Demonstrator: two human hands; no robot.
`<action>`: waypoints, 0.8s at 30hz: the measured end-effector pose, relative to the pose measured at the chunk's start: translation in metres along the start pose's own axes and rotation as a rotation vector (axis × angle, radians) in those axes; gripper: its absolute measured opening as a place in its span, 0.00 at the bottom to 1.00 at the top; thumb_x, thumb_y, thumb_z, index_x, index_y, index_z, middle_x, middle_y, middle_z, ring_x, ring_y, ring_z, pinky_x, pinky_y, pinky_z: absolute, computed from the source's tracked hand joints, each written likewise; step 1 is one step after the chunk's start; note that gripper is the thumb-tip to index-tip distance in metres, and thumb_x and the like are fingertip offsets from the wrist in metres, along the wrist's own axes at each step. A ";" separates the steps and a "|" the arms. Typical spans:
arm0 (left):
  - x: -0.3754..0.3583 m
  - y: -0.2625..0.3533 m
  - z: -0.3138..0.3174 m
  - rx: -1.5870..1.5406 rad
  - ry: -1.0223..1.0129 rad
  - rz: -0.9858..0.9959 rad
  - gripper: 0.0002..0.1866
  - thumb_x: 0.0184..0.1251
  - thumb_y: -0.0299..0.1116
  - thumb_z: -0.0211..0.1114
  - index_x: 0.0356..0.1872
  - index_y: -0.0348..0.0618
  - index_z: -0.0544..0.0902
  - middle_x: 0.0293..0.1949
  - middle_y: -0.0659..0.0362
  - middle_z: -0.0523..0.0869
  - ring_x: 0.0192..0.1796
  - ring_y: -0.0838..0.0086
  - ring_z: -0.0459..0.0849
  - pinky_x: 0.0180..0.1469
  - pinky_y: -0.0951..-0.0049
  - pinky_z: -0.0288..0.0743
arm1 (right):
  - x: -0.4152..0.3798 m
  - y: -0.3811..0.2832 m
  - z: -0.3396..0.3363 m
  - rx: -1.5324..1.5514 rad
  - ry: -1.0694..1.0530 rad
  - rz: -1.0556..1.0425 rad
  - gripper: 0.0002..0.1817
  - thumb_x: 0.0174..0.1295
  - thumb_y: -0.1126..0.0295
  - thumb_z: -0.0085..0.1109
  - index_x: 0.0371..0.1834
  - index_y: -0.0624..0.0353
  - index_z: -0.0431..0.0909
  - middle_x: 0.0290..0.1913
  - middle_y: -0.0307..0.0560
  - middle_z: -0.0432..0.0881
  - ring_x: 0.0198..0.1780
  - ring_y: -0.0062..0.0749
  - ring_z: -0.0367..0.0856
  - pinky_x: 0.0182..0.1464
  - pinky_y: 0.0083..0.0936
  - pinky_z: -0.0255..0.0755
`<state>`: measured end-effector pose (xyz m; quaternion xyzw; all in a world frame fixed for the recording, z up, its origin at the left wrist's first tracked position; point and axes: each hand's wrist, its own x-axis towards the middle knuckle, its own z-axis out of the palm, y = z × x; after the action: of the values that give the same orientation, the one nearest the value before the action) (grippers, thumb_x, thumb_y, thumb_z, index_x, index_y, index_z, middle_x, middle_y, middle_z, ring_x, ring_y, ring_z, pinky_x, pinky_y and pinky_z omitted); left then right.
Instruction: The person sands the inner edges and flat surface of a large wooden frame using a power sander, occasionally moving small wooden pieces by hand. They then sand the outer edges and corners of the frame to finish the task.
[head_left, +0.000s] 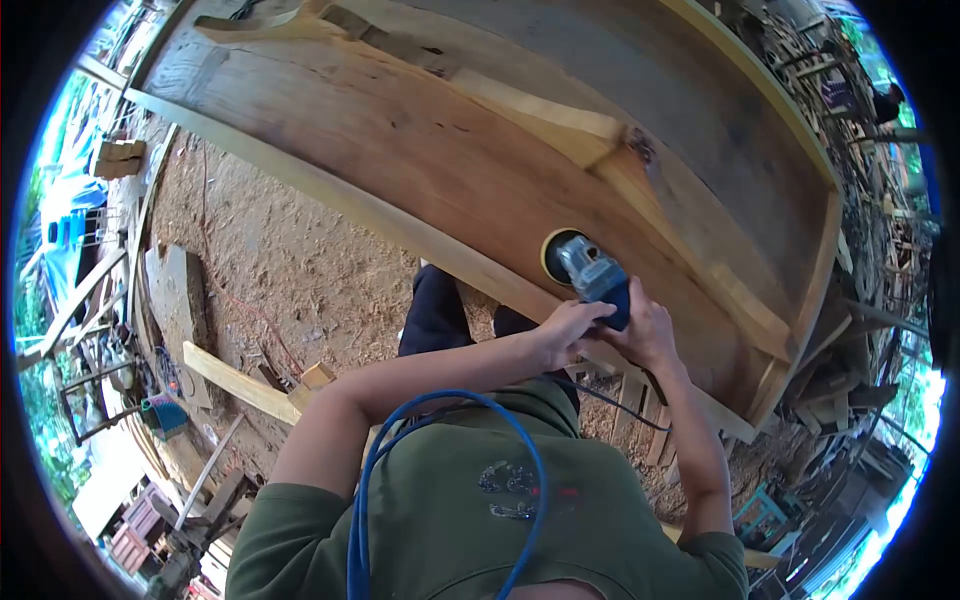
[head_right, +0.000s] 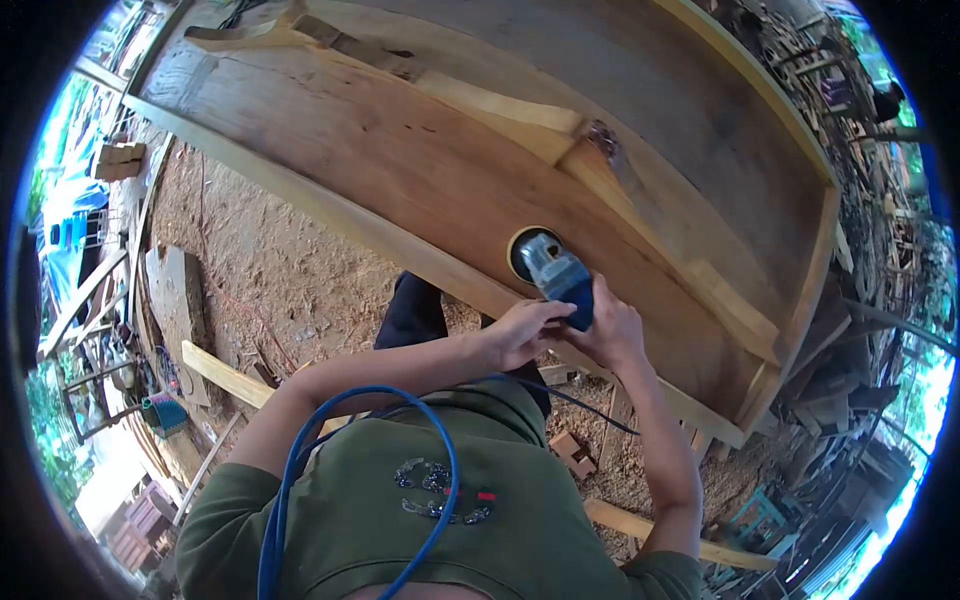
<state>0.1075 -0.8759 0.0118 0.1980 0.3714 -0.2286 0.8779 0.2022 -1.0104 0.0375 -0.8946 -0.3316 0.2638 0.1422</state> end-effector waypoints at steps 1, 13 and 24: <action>0.005 -0.011 0.005 0.008 -0.063 -0.049 0.13 0.69 0.36 0.62 0.50 0.43 0.78 0.45 0.62 0.82 0.47 0.76 0.80 0.54 0.72 0.72 | -0.013 0.013 -0.004 0.021 0.006 0.001 0.43 0.43 0.52 0.75 0.60 0.57 0.63 0.39 0.60 0.85 0.42 0.57 0.85 0.42 0.48 0.79; -0.022 -0.011 0.004 -0.001 0.066 0.067 0.10 0.70 0.35 0.61 0.45 0.42 0.79 0.43 0.58 0.82 0.48 0.73 0.81 0.54 0.72 0.75 | -0.006 0.015 0.016 0.043 0.099 -0.087 0.47 0.45 0.47 0.72 0.65 0.59 0.61 0.41 0.62 0.84 0.43 0.57 0.85 0.43 0.47 0.79; -0.033 0.015 -0.027 -0.083 0.196 0.353 0.06 0.71 0.33 0.59 0.44 0.46 0.76 0.41 0.60 0.81 0.47 0.72 0.79 0.58 0.65 0.72 | 0.053 -0.044 0.019 -0.028 0.066 -0.185 0.44 0.47 0.51 0.69 0.64 0.66 0.63 0.31 0.65 0.84 0.36 0.59 0.85 0.41 0.48 0.79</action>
<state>0.0802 -0.8411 0.0209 0.2449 0.4236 -0.0353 0.8714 0.2023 -0.9409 0.0212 -0.8702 -0.4115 0.2152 0.1645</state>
